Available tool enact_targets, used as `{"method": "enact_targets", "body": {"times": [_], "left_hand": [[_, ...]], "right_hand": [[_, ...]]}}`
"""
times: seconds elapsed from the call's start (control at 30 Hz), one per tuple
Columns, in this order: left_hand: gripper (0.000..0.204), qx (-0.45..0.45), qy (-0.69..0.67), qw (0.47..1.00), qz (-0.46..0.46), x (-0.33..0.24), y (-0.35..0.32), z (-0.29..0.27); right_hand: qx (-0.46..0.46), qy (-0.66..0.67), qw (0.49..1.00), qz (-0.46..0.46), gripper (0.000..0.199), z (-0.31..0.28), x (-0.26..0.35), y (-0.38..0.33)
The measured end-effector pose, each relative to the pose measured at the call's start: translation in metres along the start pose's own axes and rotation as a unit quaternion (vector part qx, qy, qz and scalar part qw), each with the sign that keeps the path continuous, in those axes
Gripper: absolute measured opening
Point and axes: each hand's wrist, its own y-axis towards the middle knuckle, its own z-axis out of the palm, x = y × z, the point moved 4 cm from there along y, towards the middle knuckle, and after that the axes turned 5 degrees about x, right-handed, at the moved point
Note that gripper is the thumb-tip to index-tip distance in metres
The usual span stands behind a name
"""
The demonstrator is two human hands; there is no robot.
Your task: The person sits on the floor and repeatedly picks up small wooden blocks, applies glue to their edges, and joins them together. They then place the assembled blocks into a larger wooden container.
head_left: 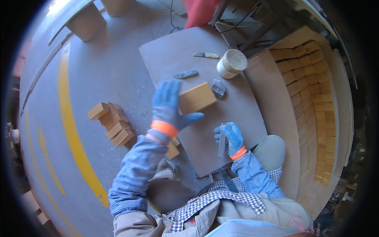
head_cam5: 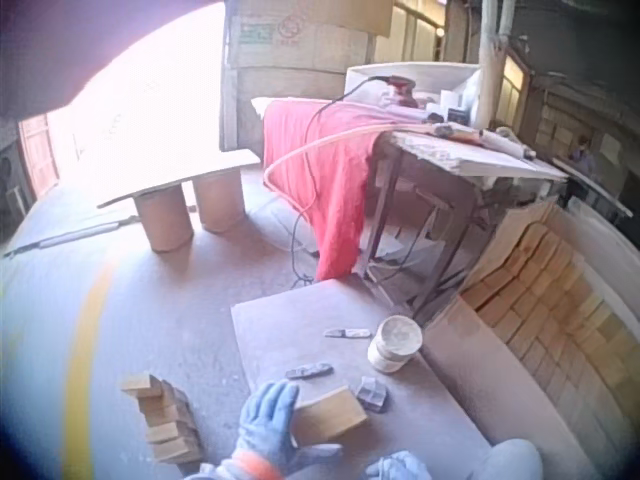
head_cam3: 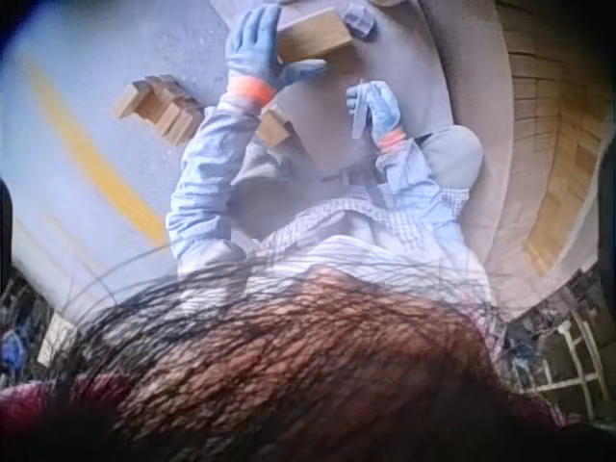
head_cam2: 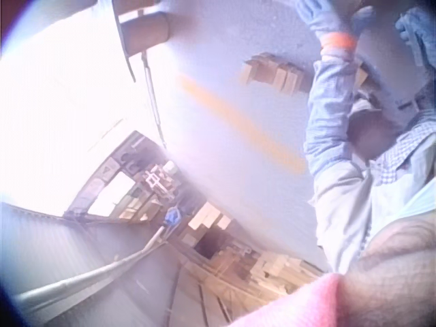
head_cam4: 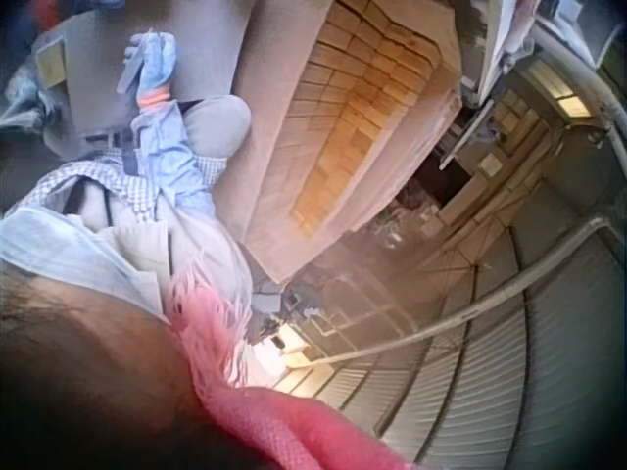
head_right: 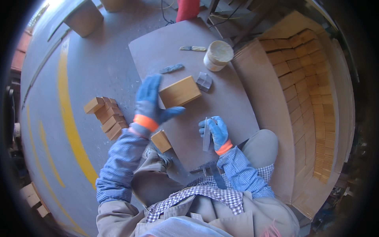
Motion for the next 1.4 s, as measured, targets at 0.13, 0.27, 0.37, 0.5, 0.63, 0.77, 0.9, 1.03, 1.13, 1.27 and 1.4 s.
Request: {"method": "enact_targets", "body": {"times": [0.13,0.27,0.37,0.5,0.63,0.77,0.9,1.03,1.13,1.27,1.4], "left_hand": [[0.102,0.103,0.087,0.991,-0.025,-0.061,0.019,0.03],[0.091,0.145,0.08,0.985,-0.044,-0.081,-0.02,0.034],[0.089,0.197,0.09,0.975,-0.038,-0.112,-0.066,0.037],[0.086,0.164,0.085,0.979,-0.086,-0.135,-0.085,0.041],[0.08,0.119,0.105,0.982,-0.099,-0.141,-0.082,0.046],[0.073,0.092,0.097,0.987,-0.089,-0.142,-0.082,0.049],[0.066,0.073,0.127,0.986,-0.077,-0.146,-0.081,0.048],[0.065,0.085,0.096,0.989,-0.079,-0.145,-0.079,0.048],[0.066,0.082,0.107,0.988,-0.075,-0.145,-0.079,0.048],[0.065,0.06,0.124,0.989,-0.061,-0.147,-0.08,0.047],[0.072,0.109,0.119,0.983,-0.092,-0.145,-0.079,0.049]], "right_hand": [[0.022,0.039,0.999,-0.01,0.021,-0.014,-0.004,-0.004],[0.009,-0.025,0.997,-0.073,0.019,-0.045,-0.011,-0.01],[-0.021,-0.147,0.983,-0.112,0.021,-0.064,-0.013,-0.02],[0.0,-0.209,0.977,-0.044,0.02,-0.062,-0.013,-0.025],[-0.01,-0.309,0.947,-0.09,0.021,-0.049,0.0,-0.025],[-0.027,-0.347,0.93,-0.119,0.022,-0.045,0.002,-0.03],[-0.057,-0.439,0.869,-0.223,0.021,-0.028,0.016,-0.018],[-0.055,-0.433,0.852,-0.288,0.017,-0.003,0.044,0.015],[-0.051,-0.442,0.845,-0.295,0.015,-0.003,0.052,0.004],[-0.027,-0.464,0.86,-0.212,0.02,-0.021,0.033,-0.027],[-0.003,-0.364,0.919,-0.149,0.018,-0.03,0.018,0.001]]}}
